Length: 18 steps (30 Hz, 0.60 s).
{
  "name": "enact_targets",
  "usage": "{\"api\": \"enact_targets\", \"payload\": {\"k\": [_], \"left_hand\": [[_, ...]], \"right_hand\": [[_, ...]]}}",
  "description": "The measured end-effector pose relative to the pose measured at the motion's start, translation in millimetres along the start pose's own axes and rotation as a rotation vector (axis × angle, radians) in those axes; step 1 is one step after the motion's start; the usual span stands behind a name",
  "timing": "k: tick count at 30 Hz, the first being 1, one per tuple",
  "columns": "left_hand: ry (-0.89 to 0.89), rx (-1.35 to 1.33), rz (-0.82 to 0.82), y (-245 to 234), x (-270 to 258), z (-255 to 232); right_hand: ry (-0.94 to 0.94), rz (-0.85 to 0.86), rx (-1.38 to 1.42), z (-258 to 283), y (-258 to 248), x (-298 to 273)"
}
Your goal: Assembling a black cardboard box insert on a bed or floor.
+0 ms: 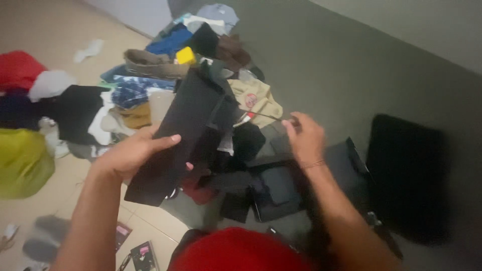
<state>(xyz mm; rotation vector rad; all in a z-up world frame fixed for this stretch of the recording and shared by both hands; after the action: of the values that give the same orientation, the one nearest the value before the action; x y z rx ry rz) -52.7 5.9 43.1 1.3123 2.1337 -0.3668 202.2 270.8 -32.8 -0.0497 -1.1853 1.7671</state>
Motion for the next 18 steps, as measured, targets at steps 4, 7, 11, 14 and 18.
{"api": "enact_targets", "payload": {"k": [4, 7, 11, 14, 18], "left_hand": [[0.111, -0.126, 0.195, -40.0, -1.8, 7.8], [0.175, -0.264, 0.191, -68.2, -3.5, 24.8], [0.215, -0.289, 0.097, -111.2, -2.9, 55.4], [0.286, -0.259, 0.012, -127.9, -1.2, 59.7], [0.193, -0.031, -0.231, -143.8, 11.0, 81.0]], "right_hand": [[-0.220, 0.023, 0.111, 23.4, -4.7, 23.2], [-0.117, 0.163, 0.258, 40.1, -2.7, 29.9], [0.078, 0.295, 0.414, 59.7, -3.3, 38.7], [0.051, 0.303, 0.847, 77.9, -3.0, 54.4], [0.192, 0.317, 1.121, 116.5, -4.0, 61.7]]}}
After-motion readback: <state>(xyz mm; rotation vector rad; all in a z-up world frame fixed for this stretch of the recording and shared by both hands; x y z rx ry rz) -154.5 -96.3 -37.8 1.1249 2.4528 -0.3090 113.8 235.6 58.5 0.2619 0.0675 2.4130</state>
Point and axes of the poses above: each hand's wrist, its own x-axis towards the middle knuckle, its own y-axis out of the palm, z = x × y, the point moved 4 cm from there along x, towards the middle knuckle
